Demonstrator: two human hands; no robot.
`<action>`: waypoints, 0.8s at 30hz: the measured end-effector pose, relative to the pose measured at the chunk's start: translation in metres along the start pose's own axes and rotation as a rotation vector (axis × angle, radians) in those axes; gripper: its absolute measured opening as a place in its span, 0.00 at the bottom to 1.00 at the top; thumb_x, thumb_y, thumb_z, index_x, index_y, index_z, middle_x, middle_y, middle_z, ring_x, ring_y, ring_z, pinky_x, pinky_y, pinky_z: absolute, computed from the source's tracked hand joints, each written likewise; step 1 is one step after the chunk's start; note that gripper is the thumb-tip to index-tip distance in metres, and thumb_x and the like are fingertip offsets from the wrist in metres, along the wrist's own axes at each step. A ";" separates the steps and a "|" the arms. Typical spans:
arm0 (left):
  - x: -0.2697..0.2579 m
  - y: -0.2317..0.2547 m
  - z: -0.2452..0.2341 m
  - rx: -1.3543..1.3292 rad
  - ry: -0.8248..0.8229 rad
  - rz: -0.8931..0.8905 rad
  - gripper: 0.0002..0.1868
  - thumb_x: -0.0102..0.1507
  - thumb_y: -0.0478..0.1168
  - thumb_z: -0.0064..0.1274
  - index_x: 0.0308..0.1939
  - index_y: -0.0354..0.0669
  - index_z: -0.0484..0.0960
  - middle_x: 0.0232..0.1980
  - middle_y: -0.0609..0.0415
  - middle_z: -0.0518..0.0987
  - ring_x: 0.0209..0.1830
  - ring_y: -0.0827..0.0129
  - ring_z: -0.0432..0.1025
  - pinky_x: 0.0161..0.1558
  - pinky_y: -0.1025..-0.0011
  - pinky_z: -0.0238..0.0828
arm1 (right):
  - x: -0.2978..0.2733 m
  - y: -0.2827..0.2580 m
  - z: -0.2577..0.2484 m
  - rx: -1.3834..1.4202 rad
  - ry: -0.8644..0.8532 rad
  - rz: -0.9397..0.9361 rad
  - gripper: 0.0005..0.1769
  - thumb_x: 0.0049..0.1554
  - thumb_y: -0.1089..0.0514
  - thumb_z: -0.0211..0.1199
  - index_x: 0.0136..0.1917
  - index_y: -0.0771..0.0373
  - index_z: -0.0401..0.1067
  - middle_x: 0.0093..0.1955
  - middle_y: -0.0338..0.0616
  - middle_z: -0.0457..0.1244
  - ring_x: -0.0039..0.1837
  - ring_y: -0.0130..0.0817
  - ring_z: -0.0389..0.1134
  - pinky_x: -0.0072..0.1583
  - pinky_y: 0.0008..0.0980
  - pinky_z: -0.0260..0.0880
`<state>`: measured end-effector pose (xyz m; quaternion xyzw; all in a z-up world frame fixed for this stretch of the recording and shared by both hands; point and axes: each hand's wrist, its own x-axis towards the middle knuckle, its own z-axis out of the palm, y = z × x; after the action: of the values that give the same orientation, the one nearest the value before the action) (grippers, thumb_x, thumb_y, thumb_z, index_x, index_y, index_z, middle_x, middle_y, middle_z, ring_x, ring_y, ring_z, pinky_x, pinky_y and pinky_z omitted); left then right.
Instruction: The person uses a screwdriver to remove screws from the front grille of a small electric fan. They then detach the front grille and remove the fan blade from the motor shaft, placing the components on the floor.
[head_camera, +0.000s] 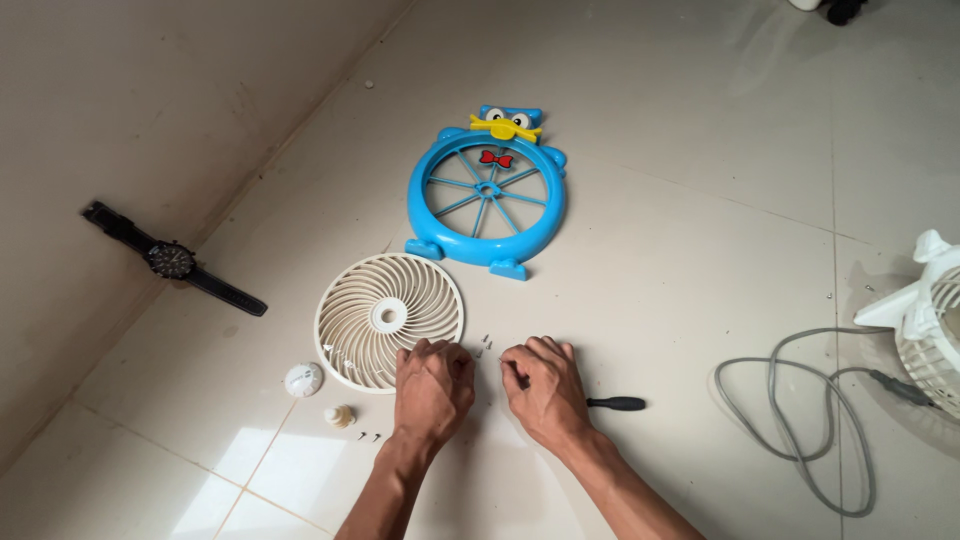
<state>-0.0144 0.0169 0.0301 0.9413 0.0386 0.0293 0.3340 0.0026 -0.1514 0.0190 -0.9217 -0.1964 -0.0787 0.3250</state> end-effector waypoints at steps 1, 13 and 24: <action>0.000 0.000 0.001 0.002 -0.006 -0.005 0.07 0.60 0.38 0.55 0.32 0.41 0.87 0.37 0.52 0.84 0.47 0.55 0.72 0.57 0.54 0.59 | 0.000 0.001 0.000 -0.005 -0.009 -0.002 0.01 0.53 0.64 0.66 0.40 0.60 0.76 0.34 0.38 0.61 0.43 0.36 0.63 0.54 0.39 0.61; 0.014 0.016 -0.018 -0.126 0.140 0.011 0.09 0.61 0.40 0.56 0.37 0.41 0.89 0.40 0.52 0.86 0.42 0.57 0.75 0.58 0.58 0.60 | -0.001 0.017 -0.039 0.062 0.095 0.099 0.02 0.54 0.64 0.67 0.42 0.60 0.77 0.34 0.37 0.63 0.43 0.34 0.64 0.55 0.37 0.62; 0.041 0.121 0.026 -0.153 0.006 0.104 0.09 0.60 0.41 0.56 0.40 0.44 0.89 0.40 0.58 0.86 0.41 0.63 0.72 0.51 0.63 0.60 | 0.002 0.132 -0.147 0.038 0.446 0.462 0.04 0.53 0.64 0.66 0.45 0.63 0.77 0.40 0.40 0.67 0.43 0.34 0.67 0.49 0.37 0.71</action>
<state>0.0345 -0.0896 0.0877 0.9138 -0.0117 0.0525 0.4027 0.0564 -0.3376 0.0585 -0.8957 0.0928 -0.1992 0.3866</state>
